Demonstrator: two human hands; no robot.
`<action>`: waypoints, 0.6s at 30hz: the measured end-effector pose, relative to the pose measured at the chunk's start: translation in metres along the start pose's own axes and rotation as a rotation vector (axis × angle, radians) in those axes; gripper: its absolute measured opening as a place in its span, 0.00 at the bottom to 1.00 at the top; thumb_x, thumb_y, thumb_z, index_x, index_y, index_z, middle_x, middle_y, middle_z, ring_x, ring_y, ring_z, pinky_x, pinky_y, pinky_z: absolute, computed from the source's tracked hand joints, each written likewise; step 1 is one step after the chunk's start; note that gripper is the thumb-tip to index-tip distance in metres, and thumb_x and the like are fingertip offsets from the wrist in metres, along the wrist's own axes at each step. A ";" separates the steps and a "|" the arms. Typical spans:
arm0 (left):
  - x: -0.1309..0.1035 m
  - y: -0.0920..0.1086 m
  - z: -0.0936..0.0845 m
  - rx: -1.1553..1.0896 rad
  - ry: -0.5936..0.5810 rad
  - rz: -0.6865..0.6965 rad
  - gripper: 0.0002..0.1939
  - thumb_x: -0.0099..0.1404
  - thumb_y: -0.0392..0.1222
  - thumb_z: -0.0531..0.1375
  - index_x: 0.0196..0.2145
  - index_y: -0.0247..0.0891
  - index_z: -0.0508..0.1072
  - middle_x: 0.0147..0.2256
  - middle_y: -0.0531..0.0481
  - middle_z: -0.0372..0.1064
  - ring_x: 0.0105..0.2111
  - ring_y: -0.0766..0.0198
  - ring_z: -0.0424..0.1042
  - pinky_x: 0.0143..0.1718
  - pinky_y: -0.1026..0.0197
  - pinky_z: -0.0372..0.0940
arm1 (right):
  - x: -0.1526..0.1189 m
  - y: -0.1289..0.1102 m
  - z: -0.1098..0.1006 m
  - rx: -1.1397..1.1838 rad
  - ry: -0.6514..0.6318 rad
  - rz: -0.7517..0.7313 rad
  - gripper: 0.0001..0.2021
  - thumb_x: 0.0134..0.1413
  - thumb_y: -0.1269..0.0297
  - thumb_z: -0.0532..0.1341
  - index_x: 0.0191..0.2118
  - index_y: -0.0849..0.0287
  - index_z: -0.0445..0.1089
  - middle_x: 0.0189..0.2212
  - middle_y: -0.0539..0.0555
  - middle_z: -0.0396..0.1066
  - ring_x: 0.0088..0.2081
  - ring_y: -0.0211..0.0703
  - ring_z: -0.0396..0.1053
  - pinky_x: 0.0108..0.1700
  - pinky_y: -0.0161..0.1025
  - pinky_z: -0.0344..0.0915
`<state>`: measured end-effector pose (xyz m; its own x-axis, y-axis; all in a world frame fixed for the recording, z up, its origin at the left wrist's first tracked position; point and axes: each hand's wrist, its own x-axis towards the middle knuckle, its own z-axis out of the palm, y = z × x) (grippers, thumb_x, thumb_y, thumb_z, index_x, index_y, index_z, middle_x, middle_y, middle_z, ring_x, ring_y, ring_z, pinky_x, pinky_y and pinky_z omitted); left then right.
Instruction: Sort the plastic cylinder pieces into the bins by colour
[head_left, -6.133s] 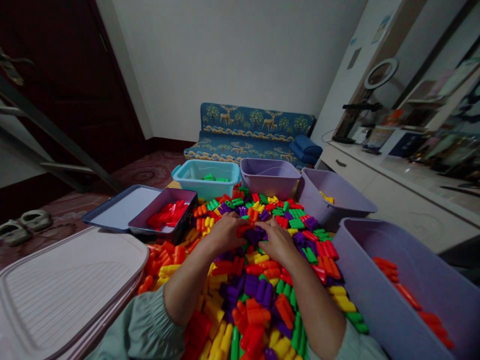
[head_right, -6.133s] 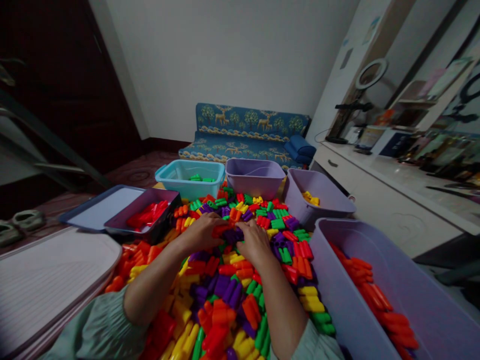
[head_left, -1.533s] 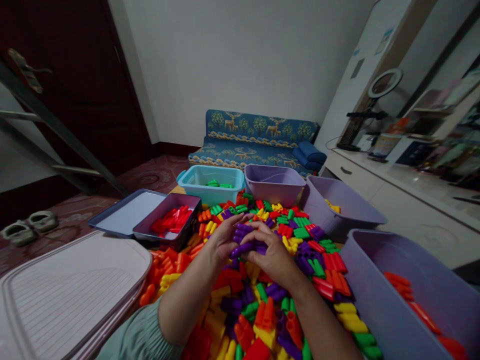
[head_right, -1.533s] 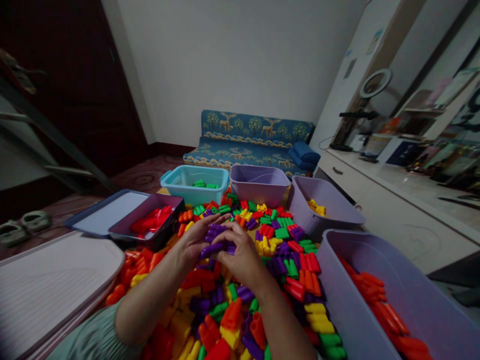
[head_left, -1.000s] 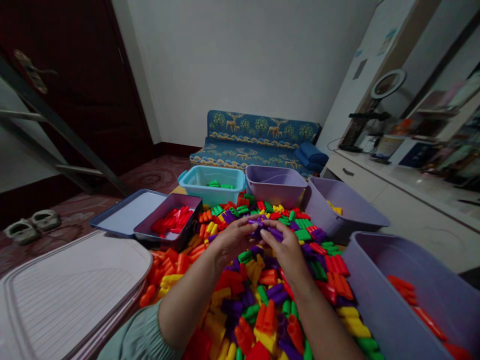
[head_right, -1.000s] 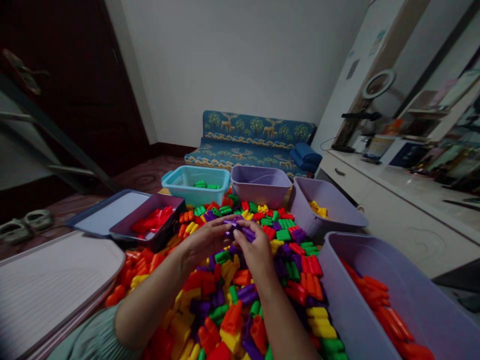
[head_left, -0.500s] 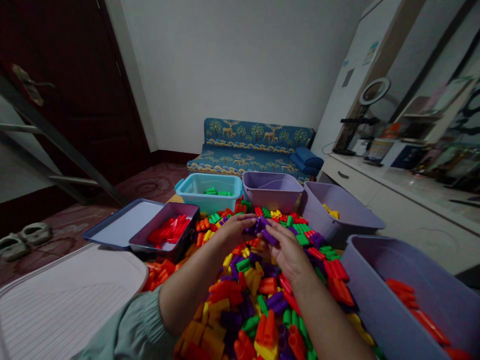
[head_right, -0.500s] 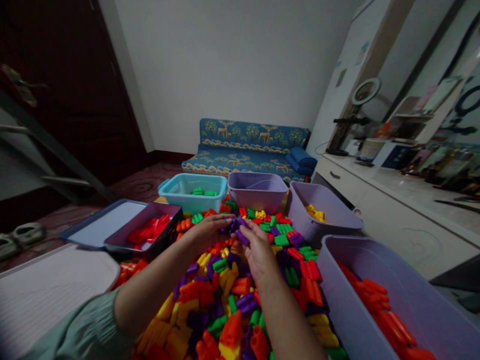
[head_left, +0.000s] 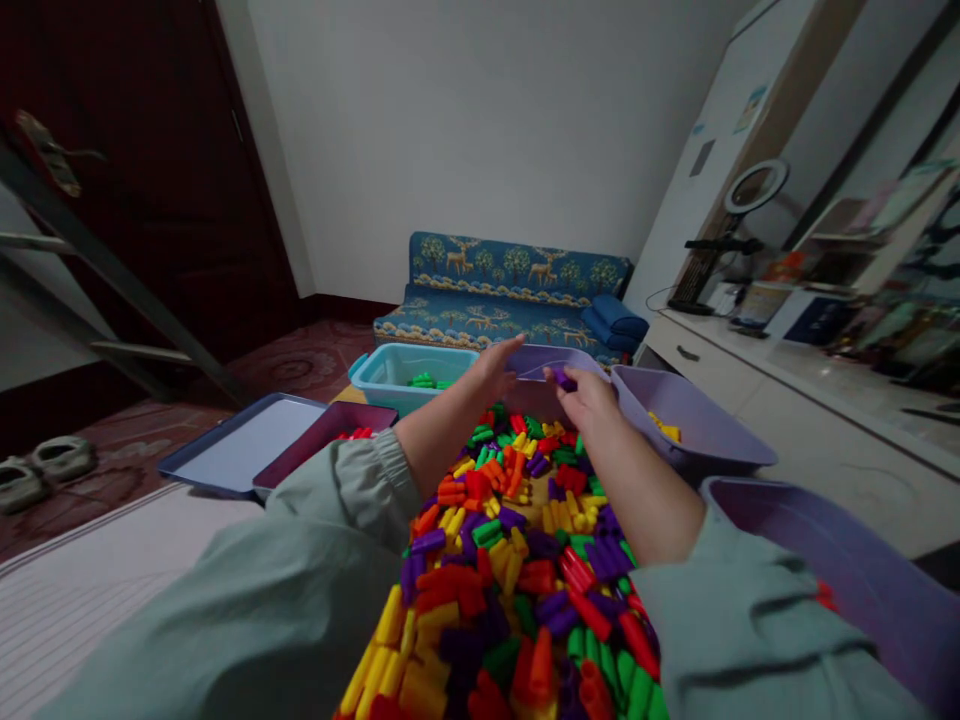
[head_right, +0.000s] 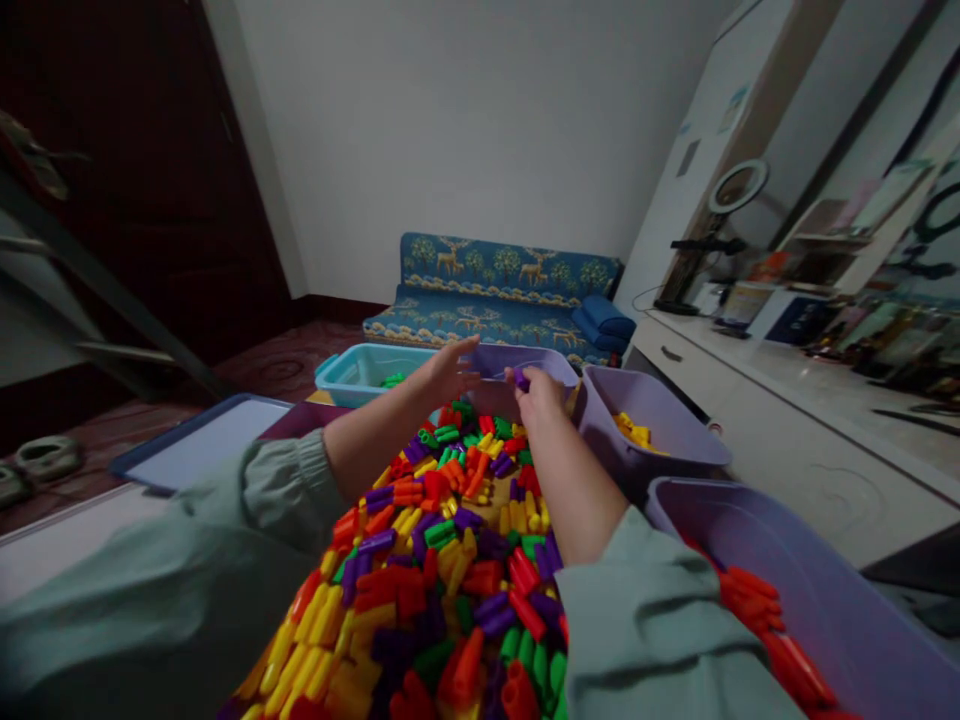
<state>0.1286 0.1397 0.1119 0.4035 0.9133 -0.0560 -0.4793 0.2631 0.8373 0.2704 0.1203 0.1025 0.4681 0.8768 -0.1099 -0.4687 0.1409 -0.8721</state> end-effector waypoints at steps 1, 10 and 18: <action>-0.008 -0.009 -0.006 0.065 0.042 0.023 0.23 0.56 0.44 0.64 0.48 0.35 0.67 0.43 0.44 0.70 0.37 0.63 0.71 0.40 0.63 0.64 | -0.008 0.008 -0.009 -0.026 -0.027 0.001 0.10 0.44 0.82 0.57 0.25 0.59 0.60 0.19 0.44 0.65 0.22 0.32 0.68 0.28 0.33 0.72; -0.101 -0.061 -0.057 1.024 0.040 0.306 0.10 0.49 0.36 0.64 0.33 0.39 0.79 0.30 0.47 0.74 0.36 0.54 0.70 0.44 0.56 0.62 | -0.079 0.079 -0.066 -0.343 -0.291 0.041 0.13 0.32 0.71 0.67 0.31 0.61 0.73 0.28 0.52 0.76 0.32 0.43 0.74 0.37 0.42 0.71; -0.118 -0.080 -0.081 1.392 0.022 0.441 0.20 0.50 0.31 0.61 0.42 0.40 0.77 0.43 0.41 0.72 0.45 0.50 0.67 0.51 0.51 0.58 | -0.105 0.093 -0.091 -0.977 -0.478 -0.377 0.19 0.45 0.70 0.60 0.46 0.58 0.72 0.48 0.58 0.73 0.51 0.48 0.69 0.56 0.49 0.61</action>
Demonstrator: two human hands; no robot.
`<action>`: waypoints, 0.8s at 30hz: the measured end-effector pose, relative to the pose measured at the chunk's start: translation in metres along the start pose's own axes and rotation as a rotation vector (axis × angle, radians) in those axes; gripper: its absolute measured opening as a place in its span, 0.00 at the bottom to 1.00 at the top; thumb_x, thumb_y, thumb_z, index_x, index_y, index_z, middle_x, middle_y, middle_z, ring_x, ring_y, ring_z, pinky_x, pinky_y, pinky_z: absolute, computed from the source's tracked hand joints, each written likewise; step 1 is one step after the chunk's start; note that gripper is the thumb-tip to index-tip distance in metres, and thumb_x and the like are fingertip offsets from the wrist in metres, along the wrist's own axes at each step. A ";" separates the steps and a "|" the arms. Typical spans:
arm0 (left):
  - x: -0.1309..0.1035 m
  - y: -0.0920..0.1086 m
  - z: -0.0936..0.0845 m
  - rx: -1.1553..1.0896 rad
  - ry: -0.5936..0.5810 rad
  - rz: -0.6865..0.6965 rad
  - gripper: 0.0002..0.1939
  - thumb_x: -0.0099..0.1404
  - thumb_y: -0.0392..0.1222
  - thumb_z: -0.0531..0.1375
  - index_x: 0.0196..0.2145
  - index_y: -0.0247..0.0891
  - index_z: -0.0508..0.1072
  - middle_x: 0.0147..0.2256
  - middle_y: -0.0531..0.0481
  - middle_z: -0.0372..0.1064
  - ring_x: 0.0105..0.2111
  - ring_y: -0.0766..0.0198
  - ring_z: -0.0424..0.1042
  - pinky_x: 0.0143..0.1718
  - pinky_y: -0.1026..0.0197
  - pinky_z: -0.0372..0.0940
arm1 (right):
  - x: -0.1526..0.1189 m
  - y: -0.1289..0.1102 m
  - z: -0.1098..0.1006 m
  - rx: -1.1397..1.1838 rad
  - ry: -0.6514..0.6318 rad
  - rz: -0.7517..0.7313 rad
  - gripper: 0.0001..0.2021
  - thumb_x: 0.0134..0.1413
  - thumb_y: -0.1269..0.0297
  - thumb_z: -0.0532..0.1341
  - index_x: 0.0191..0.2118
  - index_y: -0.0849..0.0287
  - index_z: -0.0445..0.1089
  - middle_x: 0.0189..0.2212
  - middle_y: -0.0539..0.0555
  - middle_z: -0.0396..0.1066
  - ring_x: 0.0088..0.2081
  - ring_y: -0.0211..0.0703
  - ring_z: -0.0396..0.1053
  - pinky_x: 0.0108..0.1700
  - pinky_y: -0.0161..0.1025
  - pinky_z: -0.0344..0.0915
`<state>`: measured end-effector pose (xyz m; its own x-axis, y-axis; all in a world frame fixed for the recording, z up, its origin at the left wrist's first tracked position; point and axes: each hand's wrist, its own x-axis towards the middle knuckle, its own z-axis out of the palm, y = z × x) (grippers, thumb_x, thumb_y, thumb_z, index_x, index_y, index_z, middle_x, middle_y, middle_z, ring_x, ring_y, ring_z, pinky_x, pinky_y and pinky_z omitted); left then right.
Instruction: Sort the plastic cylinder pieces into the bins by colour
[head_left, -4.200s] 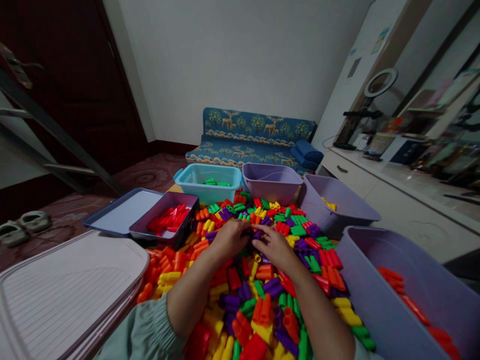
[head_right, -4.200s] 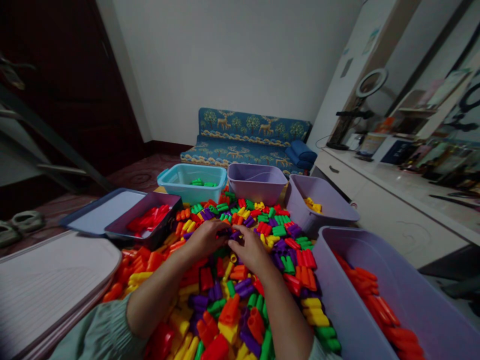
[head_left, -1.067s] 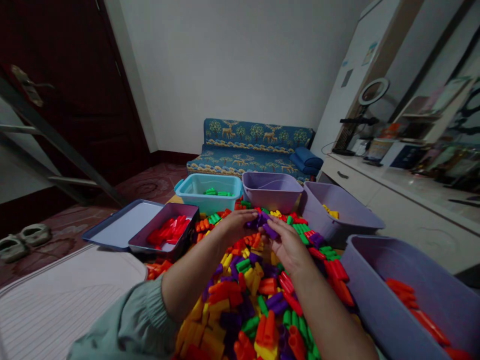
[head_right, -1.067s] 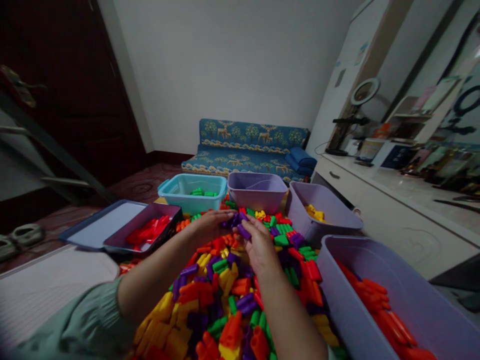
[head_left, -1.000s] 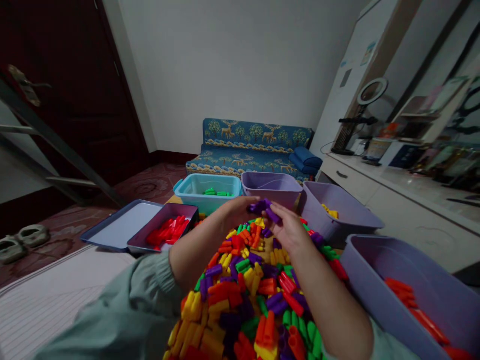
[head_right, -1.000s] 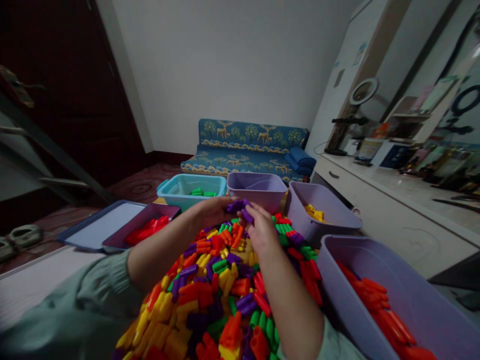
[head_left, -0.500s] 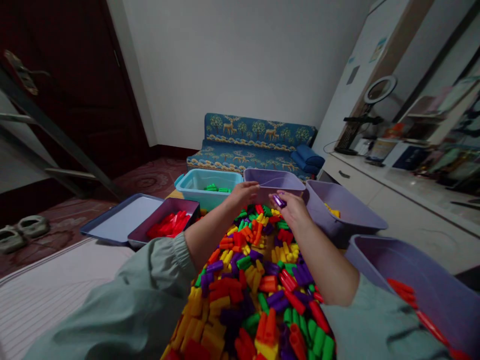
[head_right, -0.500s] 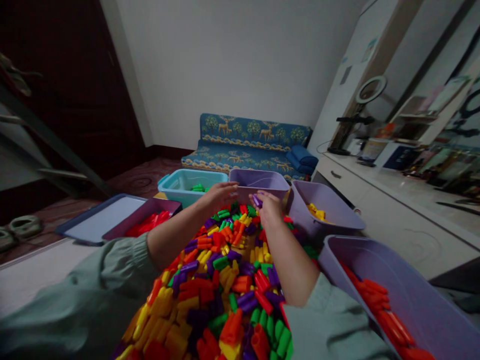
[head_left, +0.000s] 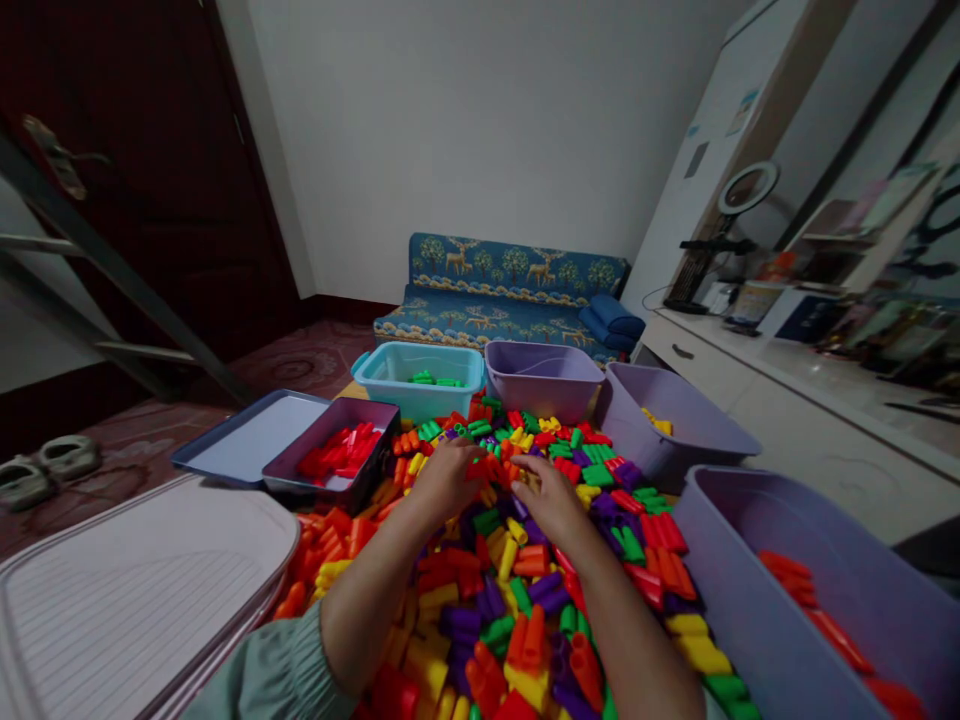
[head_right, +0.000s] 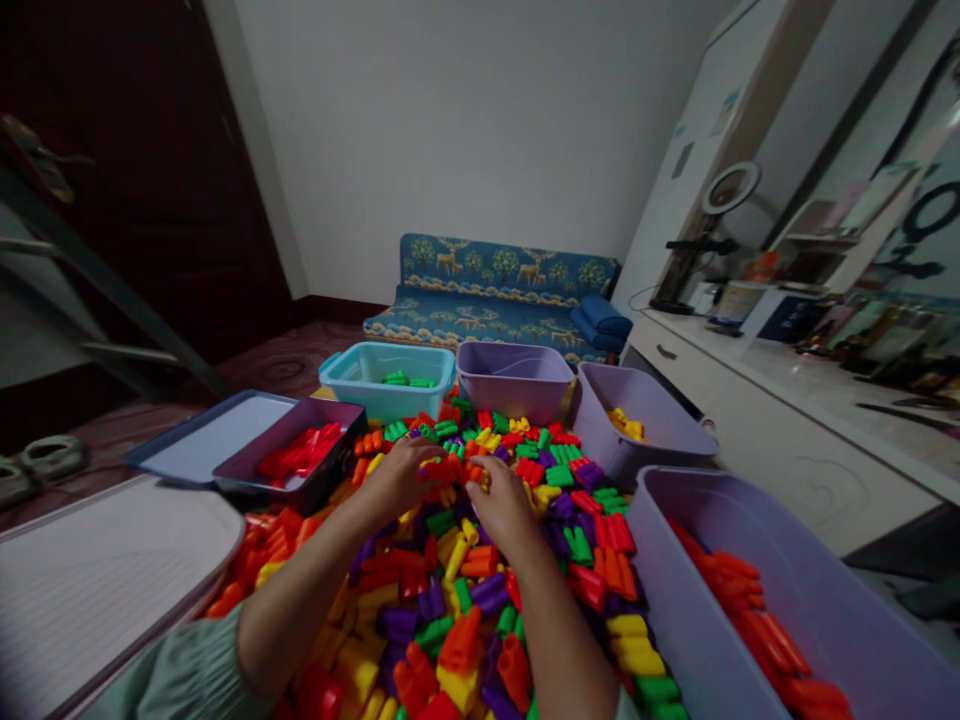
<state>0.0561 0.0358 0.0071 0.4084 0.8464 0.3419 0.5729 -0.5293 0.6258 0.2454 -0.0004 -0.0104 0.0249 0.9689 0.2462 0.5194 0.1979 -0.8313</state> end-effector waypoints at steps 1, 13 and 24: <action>-0.001 -0.001 0.003 0.017 -0.031 0.015 0.22 0.49 0.31 0.61 0.44 0.40 0.76 0.44 0.42 0.72 0.46 0.50 0.66 0.51 0.51 0.58 | -0.003 0.001 0.000 -0.082 -0.020 -0.026 0.21 0.45 0.71 0.60 0.49 0.58 0.71 0.51 0.58 0.71 0.54 0.48 0.66 0.58 0.49 0.58; -0.008 0.007 0.015 0.215 -0.142 0.100 0.29 0.51 0.27 0.55 0.50 0.42 0.72 0.42 0.43 0.70 0.44 0.54 0.66 0.47 0.56 0.60 | -0.009 0.000 0.009 -0.339 -0.212 -0.091 0.28 0.42 0.75 0.59 0.54 0.62 0.66 0.53 0.61 0.65 0.56 0.49 0.63 0.59 0.44 0.57; -0.007 0.004 0.014 0.088 -0.071 0.059 0.16 0.53 0.33 0.60 0.40 0.40 0.76 0.35 0.46 0.67 0.35 0.58 0.68 0.36 0.62 0.60 | -0.009 -0.002 0.004 -0.509 -0.157 -0.122 0.16 0.45 0.73 0.58 0.43 0.60 0.73 0.41 0.58 0.69 0.46 0.49 0.67 0.48 0.41 0.62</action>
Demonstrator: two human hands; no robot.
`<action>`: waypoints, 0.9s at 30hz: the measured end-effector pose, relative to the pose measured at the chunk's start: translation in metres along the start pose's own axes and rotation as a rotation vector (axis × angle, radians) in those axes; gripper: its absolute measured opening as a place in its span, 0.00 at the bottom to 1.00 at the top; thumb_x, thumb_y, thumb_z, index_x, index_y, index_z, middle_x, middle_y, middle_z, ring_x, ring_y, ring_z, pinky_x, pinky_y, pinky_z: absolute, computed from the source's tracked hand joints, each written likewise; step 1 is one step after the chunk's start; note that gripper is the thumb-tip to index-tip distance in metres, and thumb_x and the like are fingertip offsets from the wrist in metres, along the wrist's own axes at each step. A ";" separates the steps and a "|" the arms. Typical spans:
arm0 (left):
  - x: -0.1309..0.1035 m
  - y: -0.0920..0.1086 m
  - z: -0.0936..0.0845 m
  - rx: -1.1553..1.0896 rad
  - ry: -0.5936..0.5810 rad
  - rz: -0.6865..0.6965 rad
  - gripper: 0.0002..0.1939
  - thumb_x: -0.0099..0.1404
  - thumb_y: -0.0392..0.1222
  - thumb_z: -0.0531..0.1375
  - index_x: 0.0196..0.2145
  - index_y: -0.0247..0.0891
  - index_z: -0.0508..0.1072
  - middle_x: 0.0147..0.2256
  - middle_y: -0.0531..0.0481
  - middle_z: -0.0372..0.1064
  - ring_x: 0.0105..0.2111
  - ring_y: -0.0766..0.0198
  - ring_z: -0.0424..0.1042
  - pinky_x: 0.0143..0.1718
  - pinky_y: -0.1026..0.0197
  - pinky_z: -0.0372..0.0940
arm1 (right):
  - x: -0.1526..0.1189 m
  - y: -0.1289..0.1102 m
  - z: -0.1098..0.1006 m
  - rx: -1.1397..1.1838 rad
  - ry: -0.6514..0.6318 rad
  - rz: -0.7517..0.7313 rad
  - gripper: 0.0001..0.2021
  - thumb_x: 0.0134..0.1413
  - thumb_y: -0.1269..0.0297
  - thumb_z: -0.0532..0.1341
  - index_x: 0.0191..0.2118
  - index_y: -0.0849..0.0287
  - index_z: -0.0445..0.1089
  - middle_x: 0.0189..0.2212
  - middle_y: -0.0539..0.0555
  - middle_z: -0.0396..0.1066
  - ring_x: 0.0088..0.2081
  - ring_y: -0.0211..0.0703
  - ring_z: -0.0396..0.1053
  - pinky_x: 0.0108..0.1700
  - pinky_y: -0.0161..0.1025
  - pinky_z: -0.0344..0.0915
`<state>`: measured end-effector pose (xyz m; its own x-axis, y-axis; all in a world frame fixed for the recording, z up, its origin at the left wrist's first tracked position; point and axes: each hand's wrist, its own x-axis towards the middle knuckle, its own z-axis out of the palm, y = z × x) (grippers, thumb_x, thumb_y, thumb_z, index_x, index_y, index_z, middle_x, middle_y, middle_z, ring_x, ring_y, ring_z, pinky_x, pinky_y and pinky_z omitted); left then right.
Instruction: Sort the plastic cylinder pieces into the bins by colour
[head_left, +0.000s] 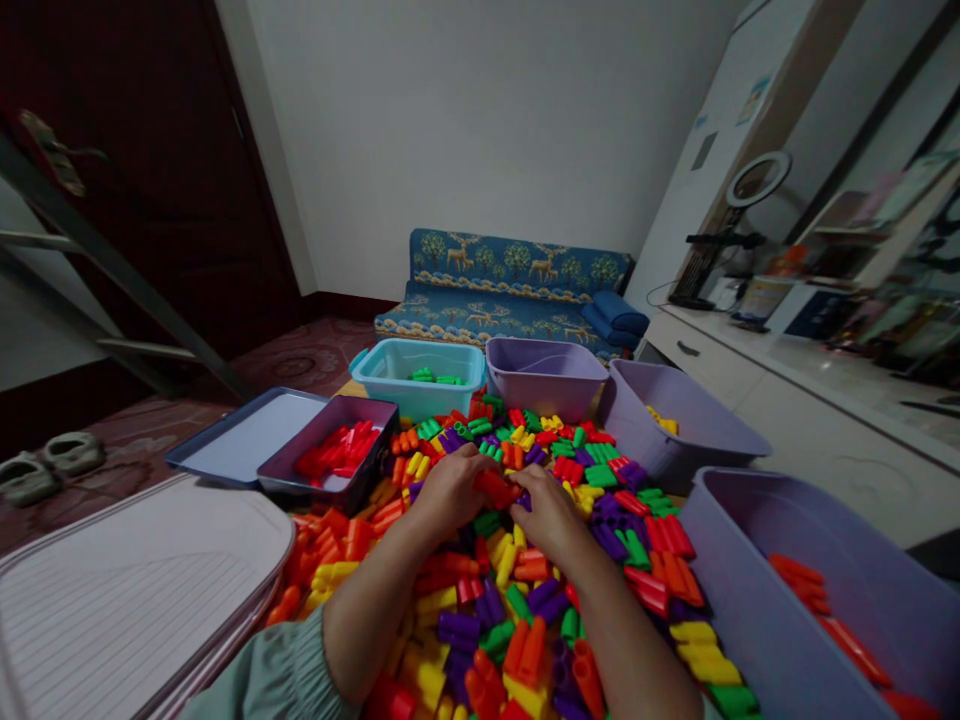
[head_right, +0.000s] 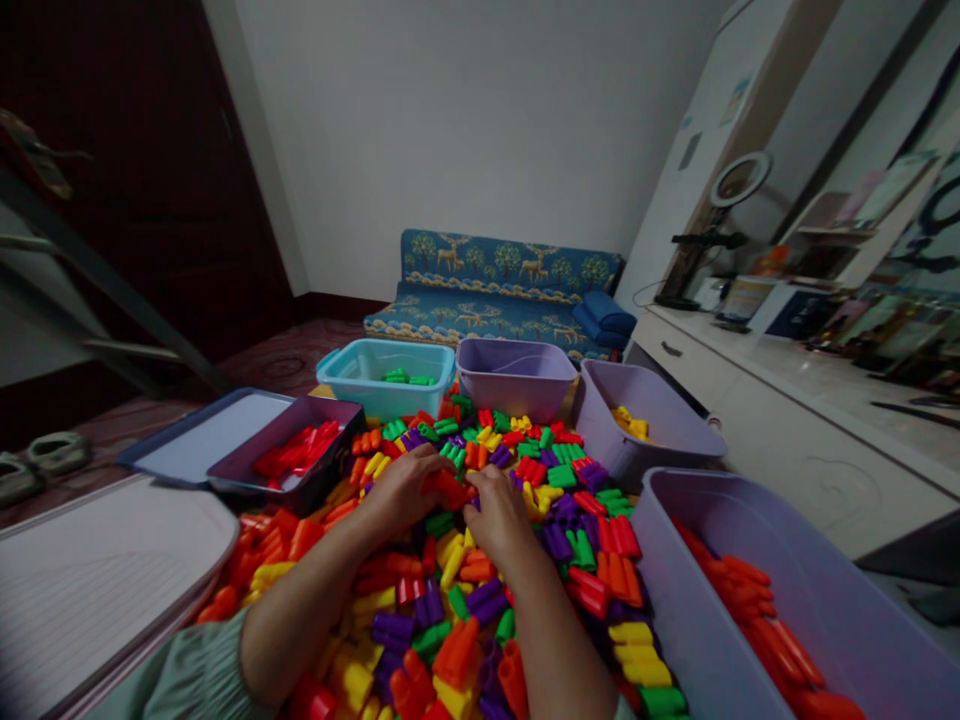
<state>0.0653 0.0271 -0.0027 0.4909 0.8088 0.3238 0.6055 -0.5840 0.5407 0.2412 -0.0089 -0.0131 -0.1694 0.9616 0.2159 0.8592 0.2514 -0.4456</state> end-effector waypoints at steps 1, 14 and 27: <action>0.001 0.000 0.000 -0.026 0.019 -0.004 0.14 0.53 0.35 0.60 0.39 0.39 0.76 0.34 0.46 0.68 0.34 0.59 0.68 0.35 0.62 0.60 | 0.000 0.000 -0.001 -0.001 0.006 -0.005 0.14 0.46 0.73 0.58 0.40 0.59 0.73 0.39 0.57 0.70 0.44 0.48 0.67 0.47 0.40 0.62; 0.008 0.001 0.002 -1.063 0.144 -0.347 0.31 0.54 0.48 0.66 0.52 0.33 0.67 0.37 0.44 0.74 0.31 0.60 0.73 0.35 0.58 0.68 | 0.003 -0.006 -0.016 0.745 0.215 0.225 0.11 0.49 0.57 0.61 0.33 0.61 0.70 0.29 0.53 0.73 0.32 0.45 0.71 0.35 0.39 0.67; 0.005 0.007 -0.003 -1.299 0.025 -0.373 0.35 0.50 0.46 0.70 0.54 0.33 0.66 0.40 0.41 0.75 0.34 0.62 0.73 0.37 0.60 0.69 | 0.003 -0.016 -0.008 1.062 0.225 0.241 0.21 0.42 0.60 0.66 0.43 0.61 0.67 0.32 0.54 0.74 0.30 0.42 0.73 0.32 0.39 0.71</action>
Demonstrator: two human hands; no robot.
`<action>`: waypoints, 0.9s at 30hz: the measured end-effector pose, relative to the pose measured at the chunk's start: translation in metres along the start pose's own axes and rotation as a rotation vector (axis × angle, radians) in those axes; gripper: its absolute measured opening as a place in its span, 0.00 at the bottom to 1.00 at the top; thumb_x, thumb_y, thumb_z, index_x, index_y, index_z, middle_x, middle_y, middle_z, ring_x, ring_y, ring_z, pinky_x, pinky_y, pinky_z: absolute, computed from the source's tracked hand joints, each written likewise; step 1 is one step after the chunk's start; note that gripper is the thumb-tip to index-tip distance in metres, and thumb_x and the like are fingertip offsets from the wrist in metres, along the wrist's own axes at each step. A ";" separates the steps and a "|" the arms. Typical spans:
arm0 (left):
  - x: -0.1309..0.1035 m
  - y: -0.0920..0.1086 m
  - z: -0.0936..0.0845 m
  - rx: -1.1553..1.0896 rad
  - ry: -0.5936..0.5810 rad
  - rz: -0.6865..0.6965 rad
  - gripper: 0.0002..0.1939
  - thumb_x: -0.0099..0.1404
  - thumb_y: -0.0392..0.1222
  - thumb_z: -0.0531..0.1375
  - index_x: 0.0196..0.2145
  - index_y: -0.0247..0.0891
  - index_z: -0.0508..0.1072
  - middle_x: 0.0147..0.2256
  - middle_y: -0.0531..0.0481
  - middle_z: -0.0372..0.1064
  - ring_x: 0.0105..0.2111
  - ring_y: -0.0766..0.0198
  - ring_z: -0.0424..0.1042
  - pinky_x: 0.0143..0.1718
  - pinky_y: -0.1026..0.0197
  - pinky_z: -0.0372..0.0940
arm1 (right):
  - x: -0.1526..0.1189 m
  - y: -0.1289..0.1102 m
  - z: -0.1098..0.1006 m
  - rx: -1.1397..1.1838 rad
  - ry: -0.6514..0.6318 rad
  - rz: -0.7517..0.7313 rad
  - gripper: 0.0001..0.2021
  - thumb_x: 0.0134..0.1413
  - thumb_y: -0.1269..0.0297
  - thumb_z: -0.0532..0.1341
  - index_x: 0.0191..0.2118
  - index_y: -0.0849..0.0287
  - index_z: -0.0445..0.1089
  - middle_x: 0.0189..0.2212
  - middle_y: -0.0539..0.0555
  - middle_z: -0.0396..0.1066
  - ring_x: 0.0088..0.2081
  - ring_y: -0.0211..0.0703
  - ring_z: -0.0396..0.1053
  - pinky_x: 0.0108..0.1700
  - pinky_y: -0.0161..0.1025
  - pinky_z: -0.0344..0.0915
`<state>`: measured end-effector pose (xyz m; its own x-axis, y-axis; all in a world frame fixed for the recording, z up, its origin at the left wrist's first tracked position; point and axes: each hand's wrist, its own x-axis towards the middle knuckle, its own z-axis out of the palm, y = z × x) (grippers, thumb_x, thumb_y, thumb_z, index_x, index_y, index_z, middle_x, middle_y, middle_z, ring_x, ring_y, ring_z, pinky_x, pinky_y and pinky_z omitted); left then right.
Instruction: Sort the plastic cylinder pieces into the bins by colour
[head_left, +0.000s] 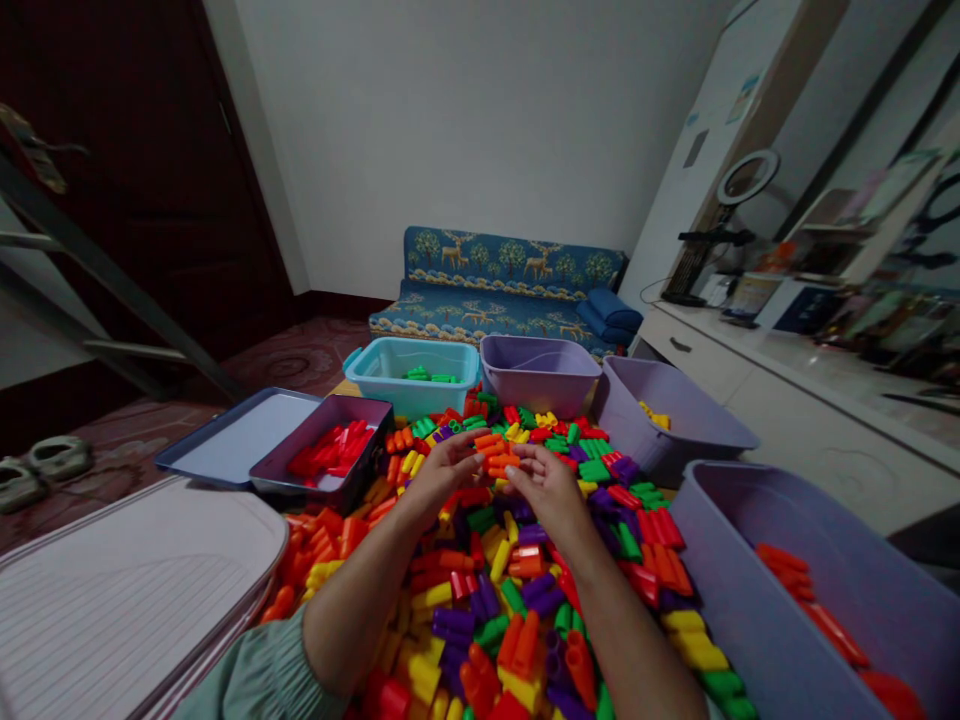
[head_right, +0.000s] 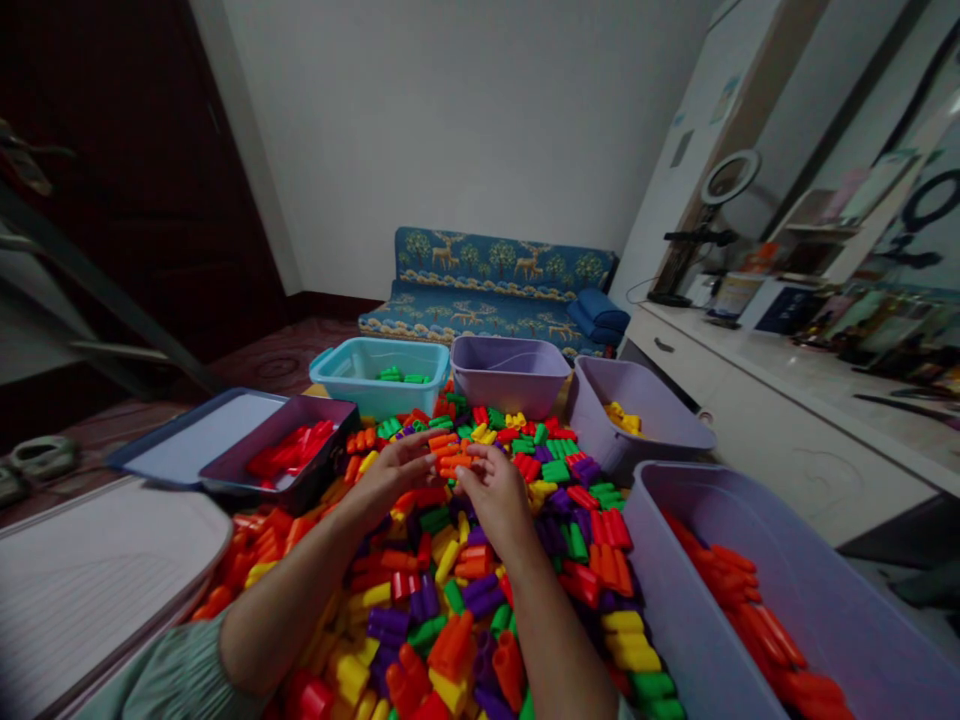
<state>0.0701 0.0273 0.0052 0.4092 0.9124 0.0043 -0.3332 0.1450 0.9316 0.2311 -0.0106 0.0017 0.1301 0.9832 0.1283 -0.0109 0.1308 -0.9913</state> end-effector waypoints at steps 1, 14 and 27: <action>0.000 -0.001 0.000 0.015 -0.017 -0.003 0.35 0.50 0.47 0.69 0.54 0.34 0.67 0.43 0.40 0.74 0.36 0.60 0.74 0.37 0.60 0.69 | 0.000 0.001 0.000 0.001 0.002 0.004 0.22 0.41 0.60 0.66 0.44 0.62 0.66 0.32 0.54 0.74 0.29 0.41 0.73 0.32 0.39 0.71; -0.001 0.003 0.006 0.073 -0.063 0.040 0.33 0.45 0.45 0.72 0.48 0.31 0.70 0.40 0.40 0.76 0.33 0.62 0.74 0.31 0.65 0.67 | 0.002 0.012 0.001 -0.065 -0.007 0.009 0.21 0.42 0.57 0.65 0.44 0.62 0.69 0.34 0.56 0.74 0.31 0.44 0.73 0.27 0.37 0.68; -0.001 0.000 0.003 0.172 -0.072 0.093 0.27 0.50 0.50 0.69 0.43 0.34 0.68 0.36 0.47 0.73 0.29 0.67 0.71 0.29 0.65 0.64 | -0.003 -0.005 0.004 -0.068 -0.031 0.073 0.22 0.38 0.56 0.68 0.40 0.63 0.71 0.33 0.55 0.74 0.26 0.41 0.71 0.29 0.39 0.70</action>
<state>0.0722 0.0252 0.0059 0.4450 0.8884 0.1132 -0.2248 -0.0115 0.9743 0.2268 -0.0134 0.0067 0.1006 0.9934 0.0554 0.0478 0.0507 -0.9976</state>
